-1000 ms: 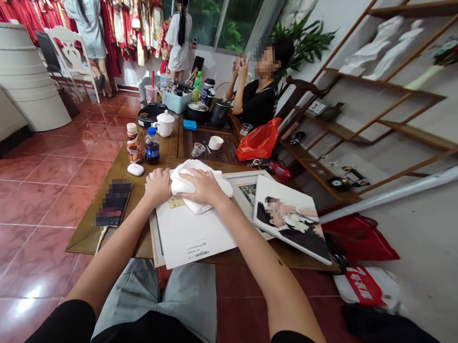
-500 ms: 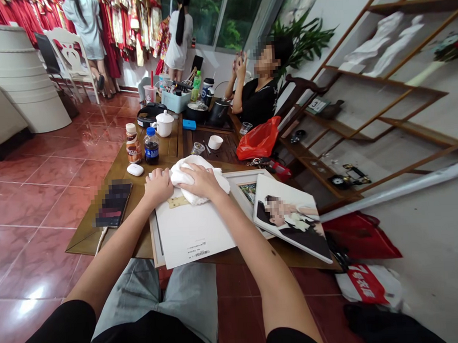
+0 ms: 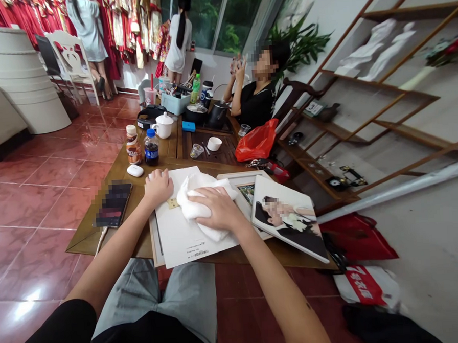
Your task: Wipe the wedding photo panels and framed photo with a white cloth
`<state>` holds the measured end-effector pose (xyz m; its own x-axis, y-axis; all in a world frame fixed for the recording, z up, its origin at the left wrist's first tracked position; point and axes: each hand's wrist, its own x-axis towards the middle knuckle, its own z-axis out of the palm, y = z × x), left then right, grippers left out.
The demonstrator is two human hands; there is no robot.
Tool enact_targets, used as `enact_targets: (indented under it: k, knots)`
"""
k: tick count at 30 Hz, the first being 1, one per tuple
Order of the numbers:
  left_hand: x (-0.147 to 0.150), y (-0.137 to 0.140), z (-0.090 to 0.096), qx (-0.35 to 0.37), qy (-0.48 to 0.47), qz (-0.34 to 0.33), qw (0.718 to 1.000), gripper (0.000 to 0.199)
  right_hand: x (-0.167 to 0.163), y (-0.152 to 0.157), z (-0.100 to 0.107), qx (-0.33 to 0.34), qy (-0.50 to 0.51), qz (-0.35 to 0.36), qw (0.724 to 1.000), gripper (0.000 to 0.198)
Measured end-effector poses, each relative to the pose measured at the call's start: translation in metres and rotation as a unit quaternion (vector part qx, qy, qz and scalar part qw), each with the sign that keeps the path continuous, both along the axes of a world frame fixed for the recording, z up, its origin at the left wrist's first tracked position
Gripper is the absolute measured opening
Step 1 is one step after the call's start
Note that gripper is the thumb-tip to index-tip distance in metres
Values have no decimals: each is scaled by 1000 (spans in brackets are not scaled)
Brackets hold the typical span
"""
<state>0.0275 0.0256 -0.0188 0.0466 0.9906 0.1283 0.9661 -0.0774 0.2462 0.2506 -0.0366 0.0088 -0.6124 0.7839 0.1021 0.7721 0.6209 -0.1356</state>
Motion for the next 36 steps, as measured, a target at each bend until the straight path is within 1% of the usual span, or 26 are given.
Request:
enact_targets:
  k: [3, 8, 10, 12, 14, 17, 18, 20, 23, 27, 29, 32, 34, 36]
  knots:
    - [-1, 1, -2, 5, -2, -4, 1000, 53, 8, -32, -6, 16, 8, 13, 1000, 64]
    - [-1, 2, -6, 14, 0, -9, 1000, 54, 18, -96, -15, 58, 31, 9, 998, 67]
    - [-1, 3, -6, 15, 0, -8, 1000, 54, 21, -115, -18, 80, 42, 2, 996, 67]
    - [-1, 3, -5, 11, -2, -8, 1000, 54, 23, -126, -22, 107, 49, -13, 993, 66]
    - [-1, 2, -4, 7, -5, -9, 1000, 53, 22, -129, -28, 144, 51, -54, 987, 63]
    - [-1, 3, -3, 5, -8, -9, 1000, 53, 13, -127, -35, 191, 55, -141, 970, 57]
    - [-1, 3, -3, 5, -8, -9, 1000, 53, 7, -126, -37, 198, 57, -158, 966, 56]
    - [-1, 3, -4, 4, -9, -10, 1000, 53, -6, -125, -38, 198, 63, -170, 963, 55]
    - [-1, 3, -4, 6, -11, -13, 1000, 52, -33, -131, -35, 180, 82, -152, 968, 58]
    - [-1, 3, -4, 6, -12, -14, 1000, 53, -70, -141, -31, 147, 115, -86, 979, 68]
    - [-1, 3, -4, 3, -11, -15, 1000, 54, -83, -143, -32, 138, 129, -59, 980, 71]
    - [-1, 4, -4, 2, -12, -16, 1000, 54, -83, -139, -37, 152, 153, -44, 976, 71]
    - [-1, 4, -4, 2, -14, -17, 1000, 53, -69, -132, -42, 184, 156, -80, 967, 67]
    - [-1, 4, -5, 6, -13, -17, 1000, 53, -50, -123, -47, 225, 140, -147, 953, 61]
